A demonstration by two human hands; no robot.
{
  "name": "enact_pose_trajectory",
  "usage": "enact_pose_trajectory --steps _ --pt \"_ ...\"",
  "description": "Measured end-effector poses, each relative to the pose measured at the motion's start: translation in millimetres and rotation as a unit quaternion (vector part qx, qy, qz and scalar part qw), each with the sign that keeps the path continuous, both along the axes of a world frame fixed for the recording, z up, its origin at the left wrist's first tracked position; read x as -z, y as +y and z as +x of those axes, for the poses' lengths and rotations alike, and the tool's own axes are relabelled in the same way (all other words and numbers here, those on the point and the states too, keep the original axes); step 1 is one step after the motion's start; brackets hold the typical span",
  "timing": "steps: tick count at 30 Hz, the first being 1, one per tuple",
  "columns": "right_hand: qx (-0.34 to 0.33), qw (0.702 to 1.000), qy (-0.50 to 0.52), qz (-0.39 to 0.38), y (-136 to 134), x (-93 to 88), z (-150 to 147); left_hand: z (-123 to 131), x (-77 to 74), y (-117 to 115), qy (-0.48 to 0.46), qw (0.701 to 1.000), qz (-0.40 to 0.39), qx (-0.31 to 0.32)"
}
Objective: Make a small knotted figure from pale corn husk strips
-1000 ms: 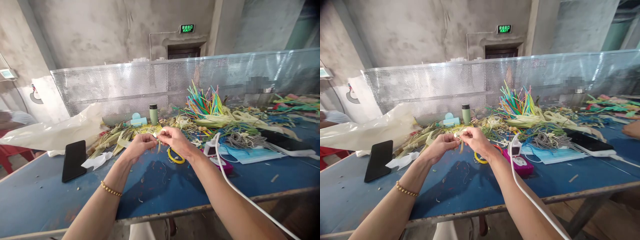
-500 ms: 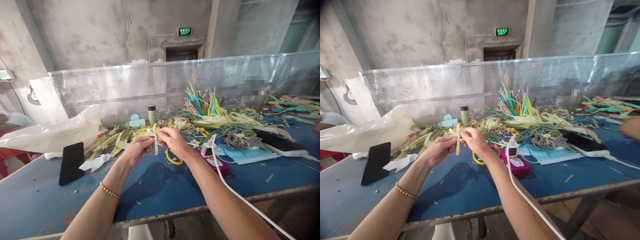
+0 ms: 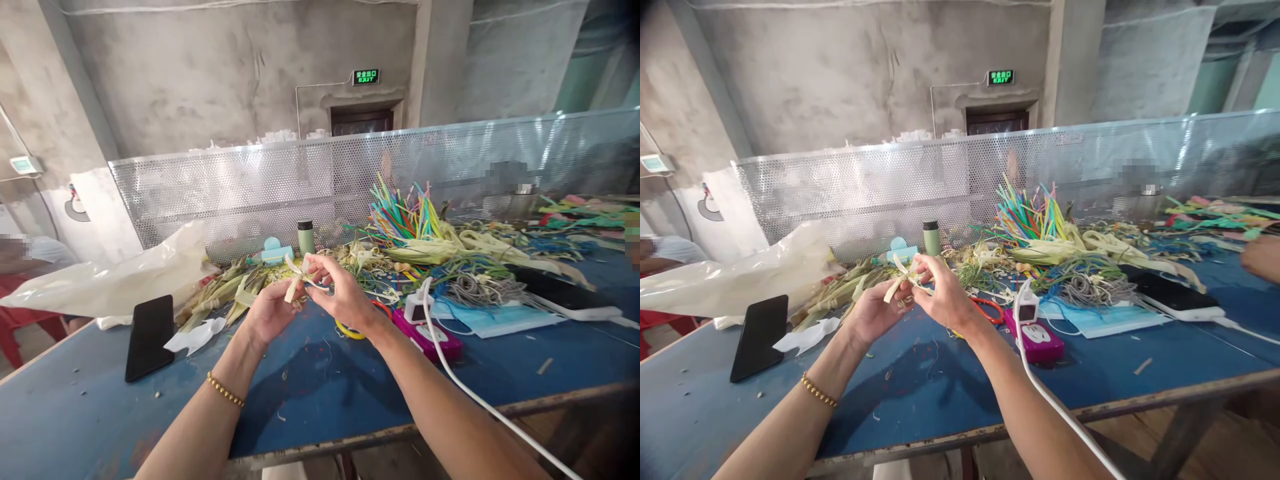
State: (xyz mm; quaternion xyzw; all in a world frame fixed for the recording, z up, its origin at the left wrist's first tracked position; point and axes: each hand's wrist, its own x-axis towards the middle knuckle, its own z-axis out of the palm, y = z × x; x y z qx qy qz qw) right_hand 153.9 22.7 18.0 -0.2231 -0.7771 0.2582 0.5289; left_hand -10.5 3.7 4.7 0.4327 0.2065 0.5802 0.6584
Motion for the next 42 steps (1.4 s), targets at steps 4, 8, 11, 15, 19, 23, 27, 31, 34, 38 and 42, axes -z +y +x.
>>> enact_pose_trajectory --steps 4,8,11,15,19,23,27,31,34,38,42 --pt "-0.060 0.977 0.112 -0.169 7 -3.3 2 0 -3.0 -6 -0.014 0.997 0.046 0.062" --pt "-0.117 0.968 0.077 -0.207 4 -10.4 0 3 -1.9 -6 -0.001 0.996 0.038 0.075" --pt "-0.124 0.967 0.079 -0.210 -1 -18.6 -3 6 -0.1 -4 0.030 0.998 0.028 0.038" --pt "-0.070 0.966 0.094 -0.230 -3 -22.2 -7 11 1.5 -2 0.153 0.982 0.077 -0.077" --pt "-0.017 0.949 0.168 -0.265 -4 -9.4 -14 17 3.8 -3 0.264 0.925 0.179 -0.207" --pt "0.039 0.934 0.207 -0.289 -11 3.2 -21 22 6.5 -5 0.328 0.889 0.208 -0.243" --pt "0.069 0.944 0.203 -0.253 -21 2.8 -17 26 7.2 -6 0.296 0.907 0.190 -0.230" --pt "0.060 0.956 0.154 -0.241 -20 -1.6 -6 30 6.1 -9 0.235 0.944 0.132 -0.189" --pt "0.061 0.960 0.115 -0.249 -12 -1.8 1 33 5.8 -11 0.202 0.963 0.090 -0.155" --pt "0.076 0.967 0.074 -0.233 1 -2.8 2 35 0.7 -13 0.168 0.974 0.058 -0.139" --pt "0.027 0.962 0.073 -0.263 12 -13.4 -3 29 -13.4 -10 0.203 0.964 0.064 -0.158"
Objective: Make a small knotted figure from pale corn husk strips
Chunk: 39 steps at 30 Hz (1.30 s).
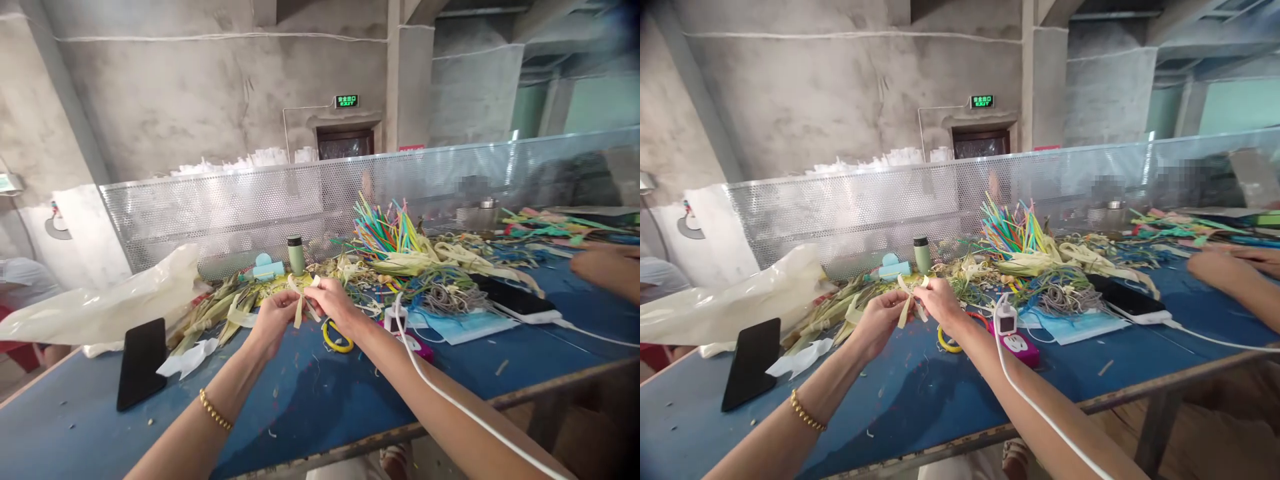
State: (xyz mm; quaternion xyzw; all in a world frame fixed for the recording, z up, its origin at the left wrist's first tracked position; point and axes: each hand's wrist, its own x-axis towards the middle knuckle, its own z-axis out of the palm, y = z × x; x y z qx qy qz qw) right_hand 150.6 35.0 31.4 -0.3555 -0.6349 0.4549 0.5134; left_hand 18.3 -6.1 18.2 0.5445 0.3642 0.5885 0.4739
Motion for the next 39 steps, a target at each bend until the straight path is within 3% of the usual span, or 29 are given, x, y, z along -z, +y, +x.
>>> enact_pose_trajectory --steps 6,12,17,23,29,33,39 --pt "-0.060 0.998 0.007 -0.028 18 -10.2 -12 -18 -10.5 13 0.079 0.995 0.059 -0.031" --pt "-0.068 0.994 0.051 -0.066 26 17.7 -22 -25 13.1 26 0.050 0.998 0.039 0.003" --pt "-0.074 0.995 0.032 -0.062 22 28.0 -21 -23 28.5 24 -0.076 0.996 -0.025 0.042" --pt "0.009 1.000 -0.008 -0.002 23 21.4 -11 -28 29.0 21 -0.145 0.985 -0.034 0.086" --pt "0.015 0.999 -0.040 0.030 22 18.6 -6 -29 20.7 18 -0.166 0.983 -0.026 0.078" --pt "0.069 0.988 -0.057 0.127 25 16.6 -4 -30 20.7 19 -0.168 0.982 -0.035 0.074" --pt "0.025 0.974 -0.119 0.193 13 9.9 -2 -28 26.0 19 -0.162 0.981 -0.044 0.100"
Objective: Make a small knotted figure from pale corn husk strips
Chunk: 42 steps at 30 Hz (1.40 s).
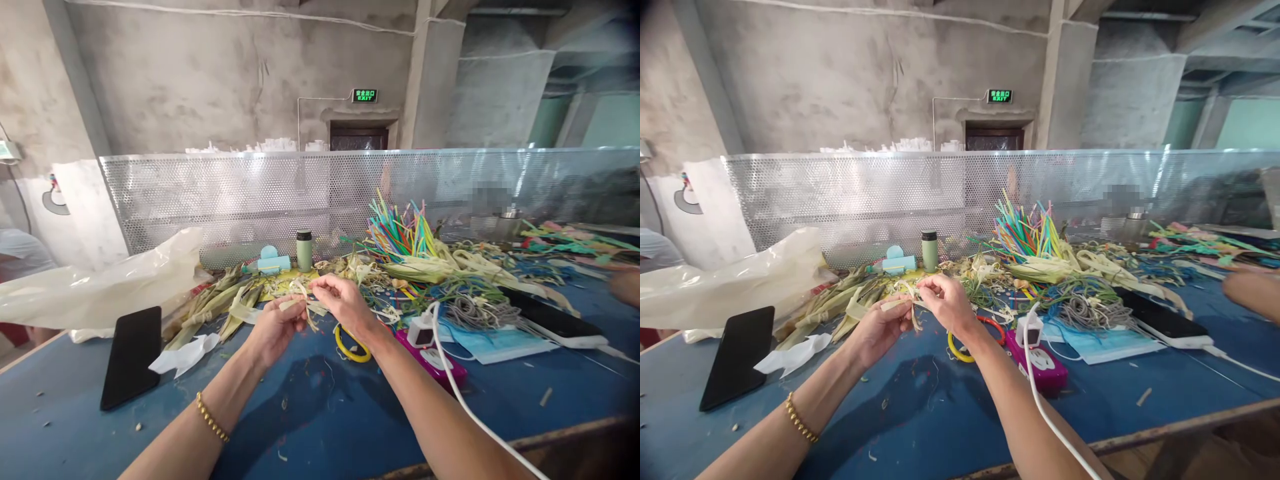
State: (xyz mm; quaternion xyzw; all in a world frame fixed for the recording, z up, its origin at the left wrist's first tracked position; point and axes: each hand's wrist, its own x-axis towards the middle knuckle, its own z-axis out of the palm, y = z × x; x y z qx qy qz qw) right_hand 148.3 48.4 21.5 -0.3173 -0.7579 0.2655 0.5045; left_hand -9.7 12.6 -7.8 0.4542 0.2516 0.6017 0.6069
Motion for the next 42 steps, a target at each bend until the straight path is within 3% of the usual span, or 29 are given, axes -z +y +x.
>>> enact_pose_trajectory --steps 5,9,16,27,36,42 --pt "-0.056 0.998 -0.026 -0.011 -2 2.2 -1 3 1.5 -3 0.023 0.999 -0.002 0.024" --pt "-0.041 0.999 -0.019 -0.016 1 4.2 0 6 -0.7 -7 0.030 0.998 0.000 0.052" --pt "-0.043 0.999 -0.010 -0.012 3 12.4 -5 12 1.1 -8 0.026 0.999 -0.014 -0.046" --pt "-0.036 0.999 0.002 -0.034 -2 13.8 -11 7 -2.3 -10 0.068 0.995 -0.032 -0.059" --pt "-0.074 0.992 0.062 -0.086 1 8.5 -5 8 -4.3 -13 0.052 0.998 -0.013 0.018" --pt "-0.075 0.995 0.049 -0.051 -1 9.3 -7 6 -1.8 -10 0.049 0.998 -0.015 0.021"
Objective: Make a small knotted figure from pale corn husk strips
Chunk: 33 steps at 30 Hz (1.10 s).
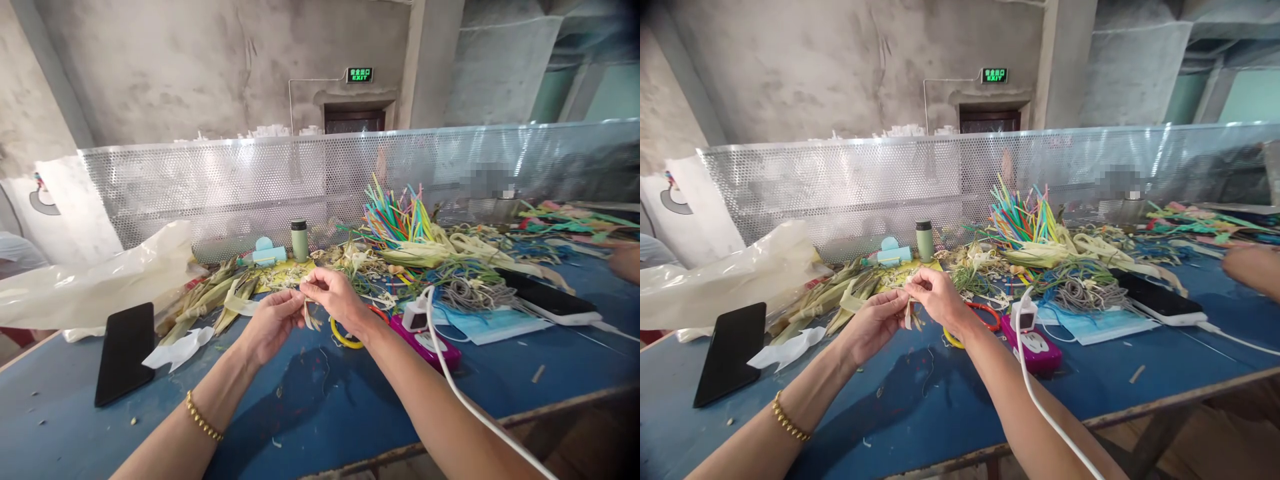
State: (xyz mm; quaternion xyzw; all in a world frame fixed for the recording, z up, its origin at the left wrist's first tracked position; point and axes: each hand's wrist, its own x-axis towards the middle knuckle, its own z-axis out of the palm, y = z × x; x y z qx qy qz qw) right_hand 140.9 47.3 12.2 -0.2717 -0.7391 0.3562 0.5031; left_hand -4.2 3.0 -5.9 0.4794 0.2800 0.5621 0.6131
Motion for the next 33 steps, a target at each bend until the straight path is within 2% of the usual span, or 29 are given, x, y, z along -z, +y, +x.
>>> enact_pose_trajectory --steps 5,11,17,22,29,33 --pt "-0.004 1.000 -0.016 0.013 -5 -0.3 -2 -6 -1.0 1 0.018 0.999 -0.012 0.023" --pt "0.041 0.998 -0.020 0.030 -3 2.0 -4 -6 -1.6 2 0.020 0.999 -0.008 0.027" --pt "0.039 0.999 0.000 -0.003 3 -1.4 2 -7 -0.9 4 0.009 0.999 0.005 0.044" --pt "0.043 0.999 0.023 -0.003 2 -8.7 7 -7 -1.7 3 0.051 0.998 -0.005 0.023" --pt "0.066 0.995 -0.031 0.071 -5 -12.1 9 -2 -2.1 -1 0.120 0.993 0.018 0.005" --pt "0.057 0.991 -0.047 0.113 -9 -10.6 7 -5 1.1 5 0.109 0.993 0.005 -0.053"
